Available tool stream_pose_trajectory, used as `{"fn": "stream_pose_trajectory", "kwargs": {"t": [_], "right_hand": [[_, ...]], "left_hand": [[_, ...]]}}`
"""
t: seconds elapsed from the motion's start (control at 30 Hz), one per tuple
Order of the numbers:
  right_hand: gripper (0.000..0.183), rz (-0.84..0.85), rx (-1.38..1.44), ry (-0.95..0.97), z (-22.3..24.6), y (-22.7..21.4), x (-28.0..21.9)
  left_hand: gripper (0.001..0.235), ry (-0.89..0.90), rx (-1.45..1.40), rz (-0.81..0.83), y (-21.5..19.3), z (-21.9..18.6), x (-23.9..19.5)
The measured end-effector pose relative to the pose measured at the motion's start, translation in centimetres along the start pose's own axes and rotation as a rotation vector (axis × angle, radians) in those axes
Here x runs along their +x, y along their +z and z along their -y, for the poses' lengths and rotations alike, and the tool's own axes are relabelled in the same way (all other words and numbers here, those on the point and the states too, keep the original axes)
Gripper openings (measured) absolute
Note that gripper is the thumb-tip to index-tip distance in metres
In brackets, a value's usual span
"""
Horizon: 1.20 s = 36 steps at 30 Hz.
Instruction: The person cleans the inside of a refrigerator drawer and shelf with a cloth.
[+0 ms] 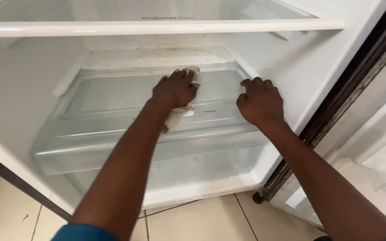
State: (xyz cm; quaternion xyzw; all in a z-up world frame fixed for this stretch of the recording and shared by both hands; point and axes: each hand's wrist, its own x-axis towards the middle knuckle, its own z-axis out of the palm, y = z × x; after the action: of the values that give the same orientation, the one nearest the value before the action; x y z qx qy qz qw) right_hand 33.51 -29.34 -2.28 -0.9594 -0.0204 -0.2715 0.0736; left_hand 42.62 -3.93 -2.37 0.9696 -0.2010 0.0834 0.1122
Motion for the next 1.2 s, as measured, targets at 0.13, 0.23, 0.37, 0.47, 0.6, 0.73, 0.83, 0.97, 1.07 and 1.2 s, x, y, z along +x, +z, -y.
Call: {"fn": "stream_pose_trajectory", "kwargs": {"t": [0.13, 0.23, 0.37, 0.47, 0.6, 0.73, 0.83, 0.97, 1.07, 1.2], "right_hand": [[0.042, 0.015, 0.012, -0.089, -0.9, 1.3, -0.1], [0.041, -0.020, 0.019, -0.086, -0.6, 1.2, -0.4], [0.040, 0.030, 0.060, -0.022, 0.4, 0.1, -0.6], [0.040, 0.021, 0.029, -0.017, 0.7, 0.2, -0.6], [0.036, -0.003, 0.042, -0.007, 0.9, -0.2, -0.6], [0.033, -0.031, 0.067, 0.018, 1.0, -0.2, -0.7], [0.030, -0.071, 0.098, -0.013, 0.4, 0.4, -0.5], [0.026, -0.109, 0.115, -0.039, 0.0, 0.4, -0.7], [0.023, -0.086, 0.147, -0.031, 0.0, 0.3, -1.1], [0.020, -0.093, 0.148, -0.038, -0.2, 0.6, -0.8]], "left_hand": [[0.065, -0.175, 0.100, 0.067, -2.6, 4.3, -4.5], [0.065, -0.401, 0.169, 0.043, -6.6, 8.4, -10.3], [0.064, -0.432, 0.352, -0.041, -6.4, 14.8, -10.7], [0.066, -0.435, 0.353, -0.019, -5.3, 15.3, -9.0], [0.069, -0.447, 0.111, -0.033, -3.2, 10.3, -3.2], [0.064, -0.266, -0.040, -0.027, -0.7, 0.9, 0.9], [0.069, -0.047, 0.053, 0.047, 2.4, -5.5, 3.2], [0.068, 0.015, 0.037, 0.100, 0.2, -7.5, 0.0], [0.068, -0.005, 0.070, 0.178, -0.8, -4.3, -1.1], [0.070, -0.213, 0.116, 0.125, -3.3, 4.4, -5.3]]}}
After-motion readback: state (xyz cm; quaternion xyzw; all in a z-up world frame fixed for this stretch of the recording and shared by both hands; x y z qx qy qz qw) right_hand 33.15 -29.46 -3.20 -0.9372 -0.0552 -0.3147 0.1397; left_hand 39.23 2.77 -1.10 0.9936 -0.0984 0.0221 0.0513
